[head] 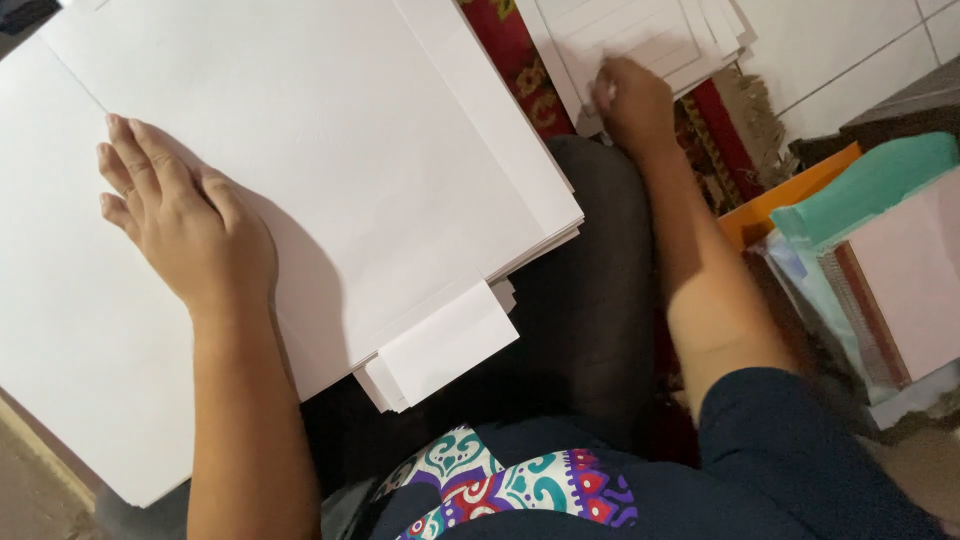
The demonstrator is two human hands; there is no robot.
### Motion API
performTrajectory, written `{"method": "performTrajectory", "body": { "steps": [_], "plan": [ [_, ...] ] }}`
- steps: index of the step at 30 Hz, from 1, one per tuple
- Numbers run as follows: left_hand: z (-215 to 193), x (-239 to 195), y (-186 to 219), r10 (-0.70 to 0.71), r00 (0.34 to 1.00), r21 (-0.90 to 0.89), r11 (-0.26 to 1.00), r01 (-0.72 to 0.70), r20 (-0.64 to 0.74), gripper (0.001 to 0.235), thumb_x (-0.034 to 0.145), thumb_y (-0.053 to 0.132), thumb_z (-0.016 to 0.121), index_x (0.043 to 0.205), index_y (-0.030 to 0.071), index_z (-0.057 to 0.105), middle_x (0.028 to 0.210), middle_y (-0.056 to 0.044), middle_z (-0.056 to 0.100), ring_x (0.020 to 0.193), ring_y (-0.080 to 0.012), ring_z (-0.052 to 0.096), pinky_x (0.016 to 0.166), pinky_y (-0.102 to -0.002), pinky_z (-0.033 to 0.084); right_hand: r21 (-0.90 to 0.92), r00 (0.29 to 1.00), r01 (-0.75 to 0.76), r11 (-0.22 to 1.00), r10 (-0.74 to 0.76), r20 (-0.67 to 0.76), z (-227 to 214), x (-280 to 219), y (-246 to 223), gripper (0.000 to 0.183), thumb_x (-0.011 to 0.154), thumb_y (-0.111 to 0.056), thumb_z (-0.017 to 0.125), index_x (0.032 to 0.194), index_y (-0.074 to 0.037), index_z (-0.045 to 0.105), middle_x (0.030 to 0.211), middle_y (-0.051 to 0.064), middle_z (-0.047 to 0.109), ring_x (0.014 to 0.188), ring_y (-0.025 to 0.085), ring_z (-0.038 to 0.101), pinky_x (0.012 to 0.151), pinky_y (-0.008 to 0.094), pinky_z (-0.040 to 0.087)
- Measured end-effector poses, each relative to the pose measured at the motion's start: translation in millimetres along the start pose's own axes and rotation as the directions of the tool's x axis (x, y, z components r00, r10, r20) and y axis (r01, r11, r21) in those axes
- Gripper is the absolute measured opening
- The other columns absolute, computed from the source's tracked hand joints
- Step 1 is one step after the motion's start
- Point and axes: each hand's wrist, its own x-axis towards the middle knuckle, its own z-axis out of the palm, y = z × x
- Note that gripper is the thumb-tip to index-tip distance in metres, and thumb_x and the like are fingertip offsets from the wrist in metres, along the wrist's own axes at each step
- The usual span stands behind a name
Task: Picking up individual printed paper sheets from a stack and organizing them into a white paper folder.
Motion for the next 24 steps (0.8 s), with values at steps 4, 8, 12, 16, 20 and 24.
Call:
{"method": "performTrajectory", "body": {
  "steps": [4, 8, 12, 16, 20, 24],
  "plan": [
    [-2, 2, 3, -0.023, 1.0, 0.016, 1.0, 0.023, 0.018, 0.058, 0.102, -0.006, 0.042, 0.157, -0.016, 0.03, 0.164, -0.029, 0.024, 0.15, -0.0383, 0.01, 0.12, -0.056, 0.001, 0.159, 0.98, -0.18, 0.971, 0.163, 0.114, 28, -15, 26, 0.043, 0.092, 0.004, 0.058, 0.134, -0.005, 0.053, 0.135, 0.018, 0.048, 0.118, 0.035, 0.046, 0.096, 0.042, 0.04],
    [1, 2, 2, -0.009, 1.0, 0.037, 0.999, 0.009, -0.002, 0.058, 0.099, -0.009, 0.043, 0.156, -0.018, 0.033, 0.163, -0.032, 0.027, 0.15, -0.0382, 0.011, 0.119, -0.055, 0.001, 0.026, 0.946, -0.136, 0.99, 0.122, 0.301, 42, -23, 36, 0.073, 0.087, 0.008, 0.063, 0.154, -0.015, 0.045, 0.163, 0.019, 0.031, 0.148, 0.033, 0.034, 0.113, 0.043, 0.039],
    [1, 3, 3, -0.015, 1.0, 0.04, 0.999, 0.014, 0.008, 0.058, 0.1, -0.01, 0.042, 0.156, -0.018, 0.032, 0.164, -0.031, 0.026, 0.15, -0.0385, 0.011, 0.119, -0.055, 0.001, -0.002, 0.942, -0.173, 0.985, 0.166, 0.291, 30, -3, 27, 0.085, 0.069, -0.018, 0.089, 0.146, -0.018, 0.053, 0.16, 0.016, 0.038, 0.128, 0.039, 0.055, 0.097, 0.045, 0.049],
    [3, 2, 2, 0.0, 1.0, 0.037, 0.999, 0.0, 0.003, 0.059, 0.099, -0.009, 0.041, 0.156, -0.02, 0.033, 0.163, -0.033, 0.026, 0.15, -0.0405, 0.011, 0.118, -0.057, 0.001, -0.008, 0.941, -0.174, 0.985, 0.169, 0.294, 23, 10, 24, 0.059, 0.079, -0.017, 0.084, 0.135, -0.014, 0.066, 0.156, 0.021, 0.044, 0.116, 0.044, 0.062, 0.092, 0.051, 0.051],
    [5, 2, -1, 0.034, 0.999, 0.046, 0.998, -0.033, -0.02, 0.06, 0.097, -0.011, 0.043, 0.155, -0.021, 0.035, 0.162, -0.034, 0.027, 0.149, -0.0421, 0.013, 0.119, -0.057, 0.003, 0.035, 0.945, -0.168, 0.985, 0.151, 0.289, 17, 12, 20, 0.02, 0.09, -0.014, 0.074, 0.105, -0.008, 0.063, 0.154, 0.031, 0.044, 0.111, 0.052, 0.063, 0.088, 0.055, 0.052],
    [5, 2, -2, 0.008, 1.0, 0.057, 0.998, -0.008, -0.009, 0.06, 0.097, -0.012, 0.044, 0.156, -0.02, 0.034, 0.163, -0.033, 0.027, 0.15, -0.0401, 0.011, 0.119, -0.055, 0.001, 0.051, 0.925, -0.195, 0.979, 0.167, 0.342, 26, 25, 21, 0.063, 0.078, -0.032, 0.088, 0.13, -0.003, 0.068, 0.151, 0.028, 0.046, 0.114, 0.048, 0.06, 0.095, 0.051, 0.048]
  ]
}}
